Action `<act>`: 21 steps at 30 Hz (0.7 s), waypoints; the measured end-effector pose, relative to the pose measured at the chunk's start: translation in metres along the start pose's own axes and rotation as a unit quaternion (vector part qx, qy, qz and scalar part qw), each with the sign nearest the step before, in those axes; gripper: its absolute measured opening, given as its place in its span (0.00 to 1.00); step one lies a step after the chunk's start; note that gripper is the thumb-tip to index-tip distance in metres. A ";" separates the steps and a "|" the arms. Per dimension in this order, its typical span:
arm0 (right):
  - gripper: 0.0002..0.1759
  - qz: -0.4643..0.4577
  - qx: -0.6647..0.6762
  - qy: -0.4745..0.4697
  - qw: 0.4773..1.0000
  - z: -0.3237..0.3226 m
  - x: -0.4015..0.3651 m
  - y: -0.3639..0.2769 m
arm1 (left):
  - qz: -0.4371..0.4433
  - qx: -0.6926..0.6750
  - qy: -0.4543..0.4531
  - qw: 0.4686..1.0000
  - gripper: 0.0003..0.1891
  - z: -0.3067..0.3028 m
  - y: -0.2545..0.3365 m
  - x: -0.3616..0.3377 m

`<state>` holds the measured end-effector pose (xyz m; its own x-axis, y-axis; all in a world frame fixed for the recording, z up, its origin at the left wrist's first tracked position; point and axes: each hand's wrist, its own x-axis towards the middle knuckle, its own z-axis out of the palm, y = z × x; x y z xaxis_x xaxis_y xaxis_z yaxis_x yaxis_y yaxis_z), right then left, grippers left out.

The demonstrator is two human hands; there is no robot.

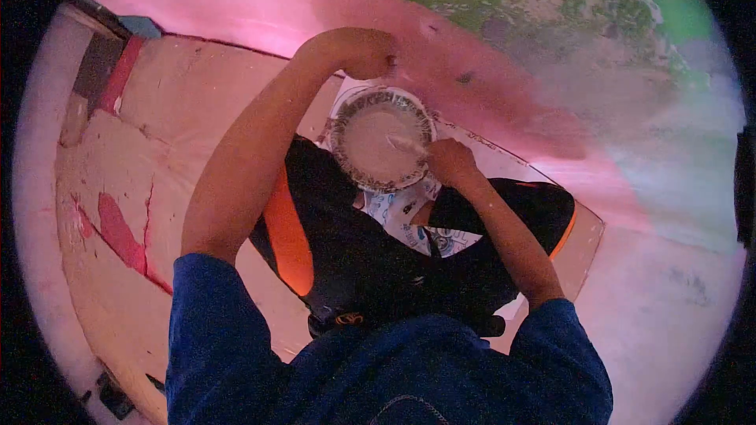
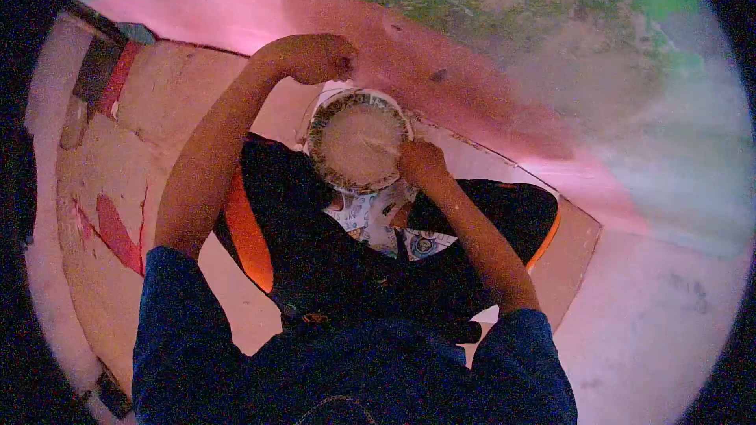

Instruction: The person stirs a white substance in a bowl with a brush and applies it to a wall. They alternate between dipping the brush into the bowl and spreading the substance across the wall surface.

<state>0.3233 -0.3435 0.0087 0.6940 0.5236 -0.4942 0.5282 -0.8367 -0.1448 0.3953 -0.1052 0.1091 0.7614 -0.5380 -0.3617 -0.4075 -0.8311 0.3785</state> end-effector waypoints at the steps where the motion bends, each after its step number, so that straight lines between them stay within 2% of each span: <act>1: 0.13 0.010 0.021 0.009 1.000 0.008 -0.010 0.008 | 0.009 0.004 0.002 1.000 0.10 0.003 -0.005 0.007; 4: 0.14 0.052 0.062 0.057 0.995 0.054 -0.028 0.029 | 0.098 0.093 -0.032 0.990 0.09 0.012 -0.022 0.026; 6: 0.15 0.085 0.082 0.099 0.988 0.068 -0.030 0.037 | 0.182 0.044 0.086 0.979 0.07 0.014 -0.019 0.022; 7: 0.16 0.068 0.145 0.178 0.971 0.069 -0.029 0.035 | 0.198 0.051 0.084 0.975 0.07 0.014 -0.018 0.022; 8: 0.17 0.048 0.206 0.252 0.944 0.068 -0.029 0.035 | 0.194 0.051 0.097 0.975 0.06 0.013 -0.016 0.023; 9: 0.17 0.058 0.207 0.261 0.941 0.064 -0.032 0.032 | 0.190 0.054 0.112 0.974 0.05 0.011 -0.011 0.023; 10: 0.17 0.078 0.204 0.191 0.957 0.055 -0.034 0.029 | 0.200 0.063 0.113 0.971 0.05 0.007 -0.001 0.021; 11: 0.18 0.096 0.201 0.122 0.967 0.047 -0.036 0.029 | 0.167 0.037 0.076 0.982 0.05 0.003 0.007 0.019; 12: 0.18 0.100 0.201 0.137 0.965 0.051 -0.036 0.033 | 0.132 0.012 0.042 0.990 0.05 -0.003 0.014 0.016; 14: 0.17 0.076 0.164 0.061 0.982 0.071 -0.035 0.039 | 0.115 0.031 0.001 0.993 0.08 0.004 0.007 0.025; 16: 0.17 0.071 0.183 0.121 0.973 0.073 -0.036 0.044 | 0.017 0.015 0.025 0.999 0.14 -0.006 0.035 0.015; 17: 0.17 0.073 0.177 0.136 0.972 0.072 -0.037 0.047 | 0.072 0.025 0.060 0.995 0.14 0.000 0.026 0.014; 18: 0.17 0.021 0.187 0.188 0.964 0.070 -0.035 0.052 | 0.126 0.034 0.095 0.987 0.14 0.011 0.012 0.021; 19: 0.16 -0.033 0.194 0.239 0.951 0.064 -0.035 0.057 | 0.075 0.031 0.065 0.995 0.15 0.020 0.008 0.031; 20: 0.16 -0.012 0.244 0.260 0.934 0.043 -0.046 0.054 | 0.023 0.029 0.037 0.999 0.15 0.021 0.008 0.036; 21: 0.16 0.006 0.293 0.282 0.914 0.014 -0.065 0.047 | 0.072 0.043 0.037 0.996 0.15 0.010 0.021 0.028</act>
<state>0.2955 -0.4189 0.0222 0.9272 0.3745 -0.0026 0.2804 -0.6988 -0.6581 0.4032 -0.1388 0.0984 0.7256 -0.6432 -0.2445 -0.5543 -0.7569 0.3462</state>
